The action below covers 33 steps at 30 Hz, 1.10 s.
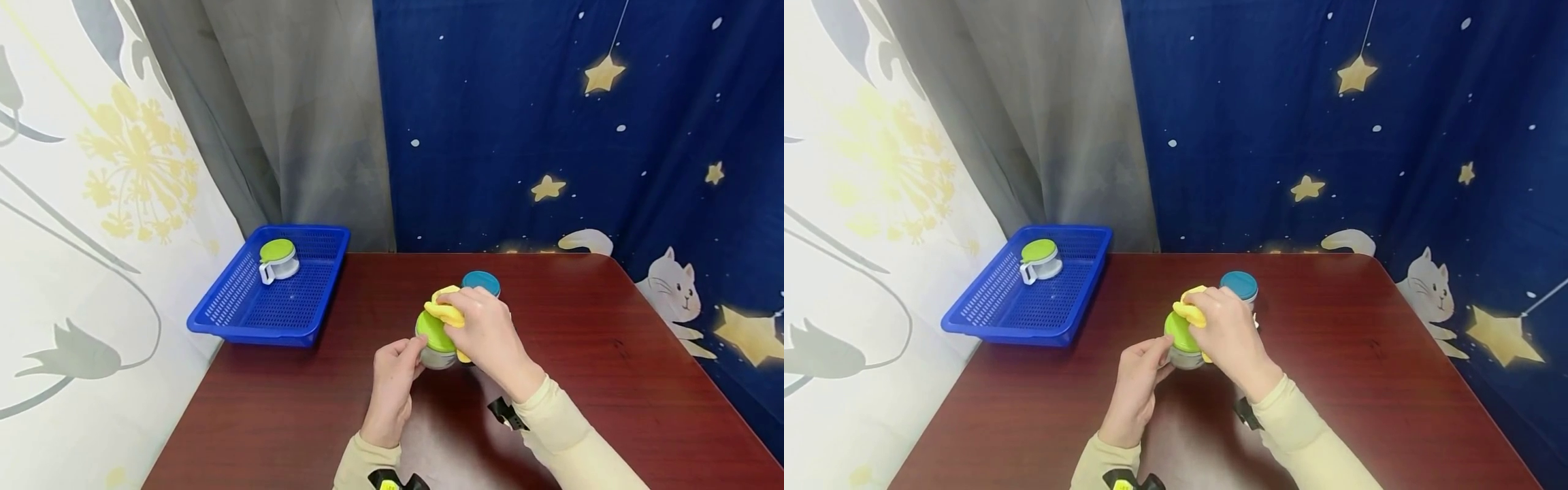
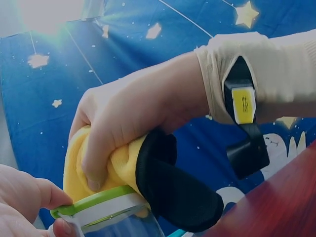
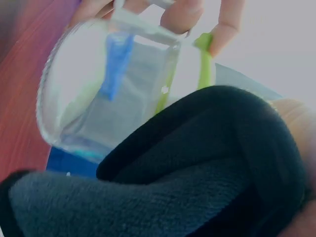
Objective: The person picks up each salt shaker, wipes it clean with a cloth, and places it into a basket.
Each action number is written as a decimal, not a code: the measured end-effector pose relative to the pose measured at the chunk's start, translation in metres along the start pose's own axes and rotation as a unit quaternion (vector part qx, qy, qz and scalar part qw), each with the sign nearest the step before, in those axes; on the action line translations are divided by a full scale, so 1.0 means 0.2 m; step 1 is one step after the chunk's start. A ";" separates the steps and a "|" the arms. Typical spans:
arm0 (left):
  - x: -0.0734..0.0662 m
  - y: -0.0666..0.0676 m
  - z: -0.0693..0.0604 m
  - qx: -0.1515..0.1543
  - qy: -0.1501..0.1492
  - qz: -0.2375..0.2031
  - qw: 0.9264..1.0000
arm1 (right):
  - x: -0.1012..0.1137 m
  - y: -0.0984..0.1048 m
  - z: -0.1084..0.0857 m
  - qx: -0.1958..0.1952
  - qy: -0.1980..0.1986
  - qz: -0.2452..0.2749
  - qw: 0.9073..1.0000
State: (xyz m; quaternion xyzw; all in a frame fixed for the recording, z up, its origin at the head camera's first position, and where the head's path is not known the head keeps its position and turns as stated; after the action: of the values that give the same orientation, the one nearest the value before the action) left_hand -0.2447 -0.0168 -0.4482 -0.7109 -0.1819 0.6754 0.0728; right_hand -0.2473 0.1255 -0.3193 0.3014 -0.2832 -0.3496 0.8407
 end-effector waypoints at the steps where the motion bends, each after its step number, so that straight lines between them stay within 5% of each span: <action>1: 0.00 0.00 0.00 0.000 0.000 0.000 1.000 | 0.01 0.00 0.00 0.005 -0.003 0.006 1.000; 10: -0.02 -0.01 -0.01 0.009 -0.012 0.005 1.000 | 0.13 -0.01 0.00 0.037 0.006 0.072 0.997; 19: -0.02 -0.01 -0.01 0.008 -0.011 0.009 1.000 | 0.16 -0.02 -0.01 0.029 0.020 0.079 0.996; 25: -0.02 -0.02 -0.02 0.017 -0.009 0.016 1.000 | 0.18 -0.01 -0.01 0.028 0.031 0.053 0.998; 33: -0.02 -0.04 -0.04 0.022 -0.009 0.010 1.000 | 0.11 0.01 0.03 0.000 0.038 -0.050 0.998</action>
State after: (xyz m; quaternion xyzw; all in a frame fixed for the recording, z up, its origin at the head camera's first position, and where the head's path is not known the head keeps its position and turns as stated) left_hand -0.2373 -0.0095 -0.4408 -0.7046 -0.1605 0.6866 0.0799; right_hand -0.2375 0.1090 -0.3084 0.3279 -0.2358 -0.3795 0.8324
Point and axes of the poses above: each hand's wrist, its own z-axis towards the middle knuckle, its own y-axis out of the back of the hand, x = y × z, the point moved 9 cm from there along z, towards the middle knuckle, and after that the axes turned 1 degree about -z, right-handed, at the moved point
